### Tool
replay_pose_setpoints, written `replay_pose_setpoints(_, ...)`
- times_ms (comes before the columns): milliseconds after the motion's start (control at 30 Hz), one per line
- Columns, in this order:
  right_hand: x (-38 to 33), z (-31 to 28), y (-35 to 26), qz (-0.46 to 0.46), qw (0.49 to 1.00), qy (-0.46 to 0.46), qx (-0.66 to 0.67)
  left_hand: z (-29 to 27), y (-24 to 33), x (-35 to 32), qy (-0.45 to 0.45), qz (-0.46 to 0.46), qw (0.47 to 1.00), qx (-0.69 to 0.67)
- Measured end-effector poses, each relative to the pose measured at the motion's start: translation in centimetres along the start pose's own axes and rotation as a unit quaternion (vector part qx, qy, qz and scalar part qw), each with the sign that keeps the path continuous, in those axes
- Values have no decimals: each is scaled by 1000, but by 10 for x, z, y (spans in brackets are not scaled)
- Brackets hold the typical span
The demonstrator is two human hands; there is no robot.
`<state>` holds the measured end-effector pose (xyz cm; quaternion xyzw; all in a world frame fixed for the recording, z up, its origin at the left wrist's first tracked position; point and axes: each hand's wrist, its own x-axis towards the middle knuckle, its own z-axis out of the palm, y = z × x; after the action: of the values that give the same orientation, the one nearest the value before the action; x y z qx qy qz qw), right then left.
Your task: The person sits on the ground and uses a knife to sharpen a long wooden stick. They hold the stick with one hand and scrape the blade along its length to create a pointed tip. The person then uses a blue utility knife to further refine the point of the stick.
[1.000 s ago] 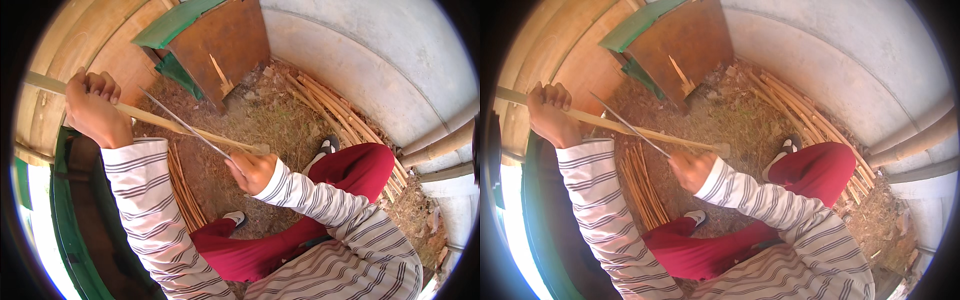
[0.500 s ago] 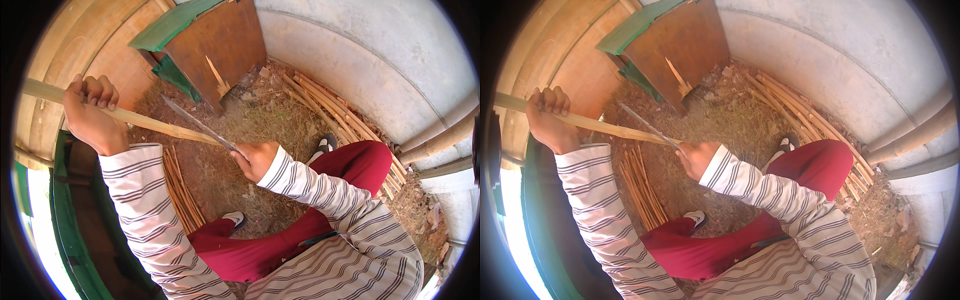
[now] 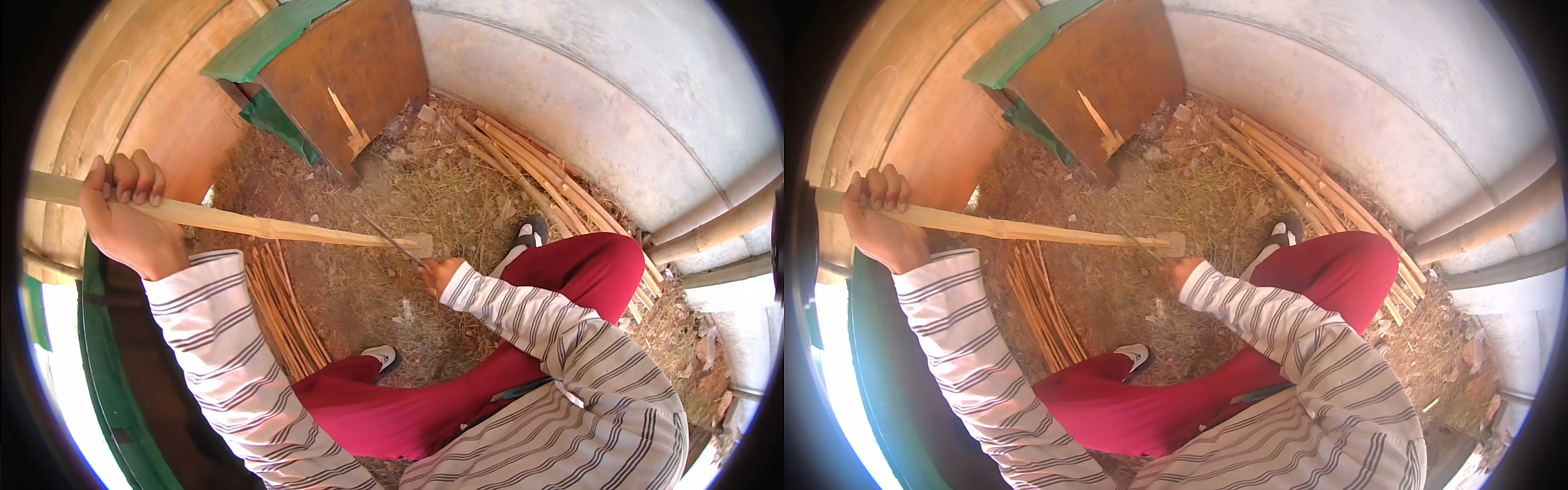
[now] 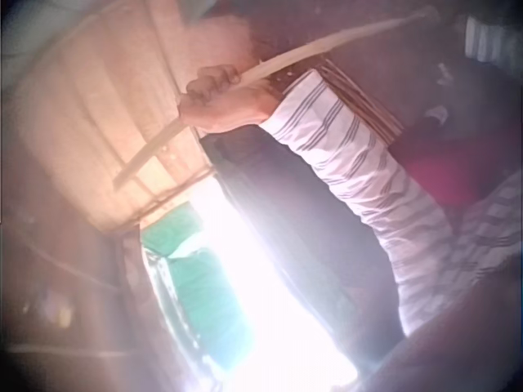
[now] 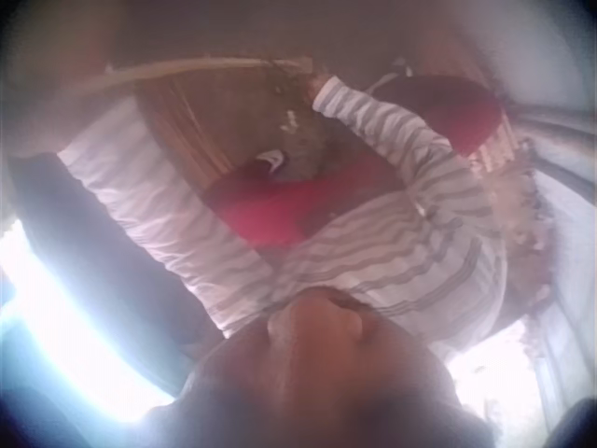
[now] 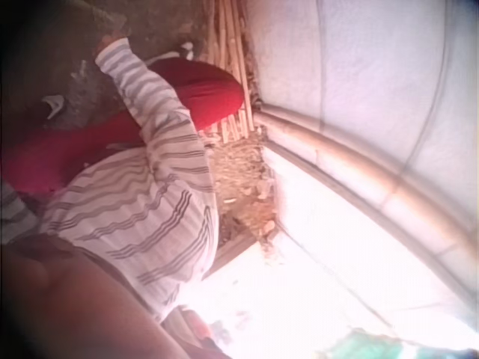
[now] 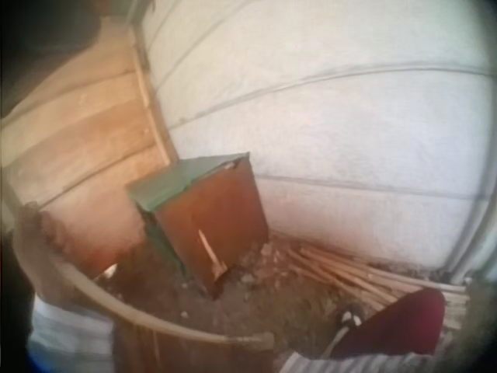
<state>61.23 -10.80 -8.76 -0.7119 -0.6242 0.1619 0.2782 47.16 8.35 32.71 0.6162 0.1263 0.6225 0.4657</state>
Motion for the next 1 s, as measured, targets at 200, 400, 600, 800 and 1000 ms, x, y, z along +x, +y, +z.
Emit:
replay_pose_setpoints(200,-4,29,2,-57,998,6,14,-17,18,6,-16,4,1000,17)
replay_pose_setpoints(400,-2,49,48,90,985,-124,-80,10,-3,1,-6,-3,1000,-15)
replay_pose_setpoints(600,-6,16,0,-51,993,82,72,29,1,-3,87,44,994,49)
replay_pose_setpoints(800,-18,97,96,101,987,-101,-71,43,-2,-8,135,44,989,36)
replay_pose_setpoints(1000,-10,-1,-18,-31,988,127,80,20,1,0,111,71,990,46)
